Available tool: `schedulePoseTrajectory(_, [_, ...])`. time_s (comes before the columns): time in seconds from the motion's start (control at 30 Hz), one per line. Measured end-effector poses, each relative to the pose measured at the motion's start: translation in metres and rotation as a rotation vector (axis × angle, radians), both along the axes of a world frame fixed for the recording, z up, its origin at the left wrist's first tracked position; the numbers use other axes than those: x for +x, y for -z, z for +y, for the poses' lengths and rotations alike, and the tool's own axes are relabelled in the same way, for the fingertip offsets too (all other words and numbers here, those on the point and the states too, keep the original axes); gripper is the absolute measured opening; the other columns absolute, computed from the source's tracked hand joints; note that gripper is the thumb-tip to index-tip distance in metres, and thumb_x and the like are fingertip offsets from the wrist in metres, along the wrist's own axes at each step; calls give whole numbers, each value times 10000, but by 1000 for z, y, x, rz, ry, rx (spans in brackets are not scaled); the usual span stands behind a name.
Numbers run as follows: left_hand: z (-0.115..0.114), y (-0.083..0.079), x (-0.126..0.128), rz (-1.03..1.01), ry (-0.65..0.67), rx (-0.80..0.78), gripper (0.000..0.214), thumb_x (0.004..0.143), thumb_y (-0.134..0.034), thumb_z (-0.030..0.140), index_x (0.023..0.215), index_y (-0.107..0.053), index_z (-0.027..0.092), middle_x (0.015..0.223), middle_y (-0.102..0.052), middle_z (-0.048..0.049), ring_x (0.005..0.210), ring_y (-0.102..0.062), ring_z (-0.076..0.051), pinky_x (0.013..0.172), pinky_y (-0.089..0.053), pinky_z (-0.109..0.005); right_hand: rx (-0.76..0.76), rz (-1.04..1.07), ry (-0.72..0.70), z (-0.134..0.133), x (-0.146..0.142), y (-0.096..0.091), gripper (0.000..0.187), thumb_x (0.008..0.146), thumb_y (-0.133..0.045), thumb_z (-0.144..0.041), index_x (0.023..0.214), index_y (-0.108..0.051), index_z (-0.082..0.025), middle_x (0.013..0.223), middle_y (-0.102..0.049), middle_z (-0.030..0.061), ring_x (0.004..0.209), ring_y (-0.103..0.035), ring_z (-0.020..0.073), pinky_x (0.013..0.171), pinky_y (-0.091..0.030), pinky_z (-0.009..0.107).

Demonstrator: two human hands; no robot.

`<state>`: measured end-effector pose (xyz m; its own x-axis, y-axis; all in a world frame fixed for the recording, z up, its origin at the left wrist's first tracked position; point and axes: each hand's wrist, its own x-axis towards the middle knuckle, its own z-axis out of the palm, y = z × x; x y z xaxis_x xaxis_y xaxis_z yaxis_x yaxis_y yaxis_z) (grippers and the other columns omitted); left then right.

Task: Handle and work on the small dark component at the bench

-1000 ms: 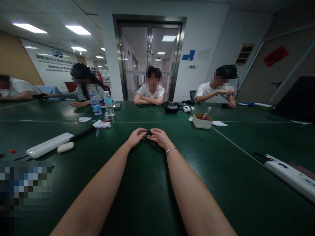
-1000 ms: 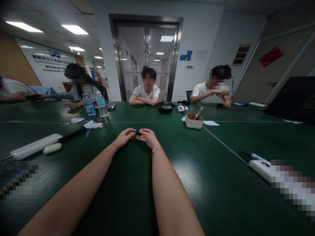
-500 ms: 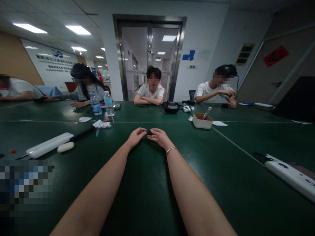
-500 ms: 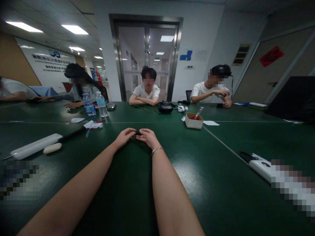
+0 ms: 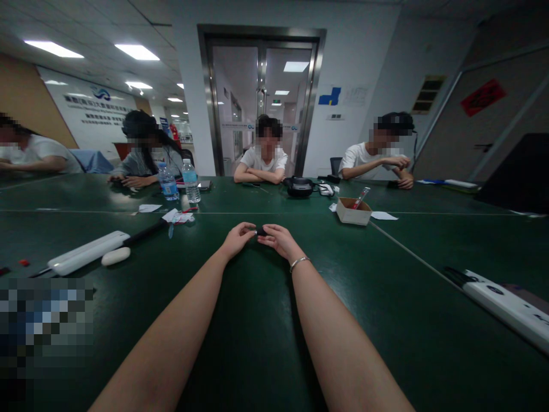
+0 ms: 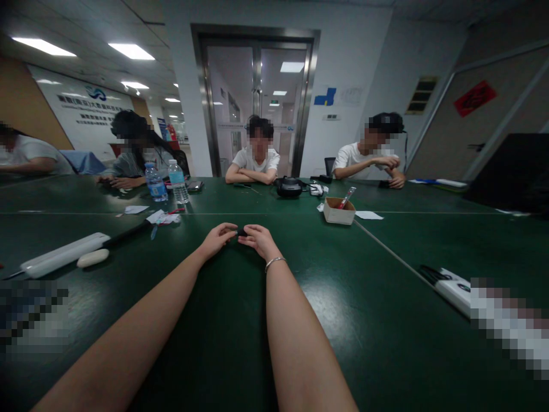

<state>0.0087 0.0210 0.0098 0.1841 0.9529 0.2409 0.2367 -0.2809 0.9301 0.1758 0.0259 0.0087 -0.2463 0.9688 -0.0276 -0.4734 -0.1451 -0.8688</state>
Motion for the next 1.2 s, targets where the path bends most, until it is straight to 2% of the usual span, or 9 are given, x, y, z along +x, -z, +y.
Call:
schedulePoseTrajectory(0.23, [3,2,-1,-8,16,25,310,758,-558,344,992,-591,143,795,-610,-43,723,-550,-137,655,-421,-258,-4,-4,4,3,0,2,116,777,-628,-81,869,-562,-105,731,-637,63,649,-677,189,696,-579,353])
schedulePoseTrajectory(0.33, [4,2,-1,-21,33,-3,311,778,-523,356,981,-586,130,759,-599,-41,690,-544,-134,622,-413,-252,-3,1,2,3,0,2,113,778,-623,-76,867,-559,-102,725,-636,66,640,-677,191,690,-579,353])
schedulePoseTrajectory(0.47, [4,1,0,-23,3,5,310,750,-560,338,982,-588,135,729,-578,-22,641,-517,-116,587,-398,-234,-4,8,6,1,-1,1,95,789,-597,-59,858,-552,-105,714,-634,62,625,-677,192,680,-578,349])
schedulePoseTrajectory(0.6, [3,1,1,-35,16,0,308,784,-505,369,949,-597,126,686,-561,-18,604,-499,-111,573,-400,-235,-5,5,4,1,-1,1,92,791,-589,-54,857,-551,-106,700,-628,51,625,-676,189,685,-578,350])
schedulePoseTrajectory(0.93, [1,1,0,0,4,4,291,769,-538,318,1006,-587,157,782,-587,-30,669,-519,-120,579,-401,-223,-1,0,5,1,-1,1,91,783,-617,-75,851,-563,-104,715,-629,61,634,-674,187,684,-579,351])
schedulePoseTrajectory(1.03, [2,1,0,-2,-9,-1,292,797,-497,362,969,-598,149,791,-590,-40,678,-527,-124,580,-409,-228,-2,2,1,2,-1,1,106,775,-633,-86,850,-562,-109,720,-628,55,636,-673,185,687,-580,357])
schedulePoseTrajectory(1.2, [2,1,0,-7,-14,12,276,788,-504,336,962,-598,143,793,-594,-38,653,-523,-117,578,-411,-229,-10,2,9,2,-1,2,101,782,-618,-76,859,-557,-103,727,-631,65,633,-676,191,689,-578,360])
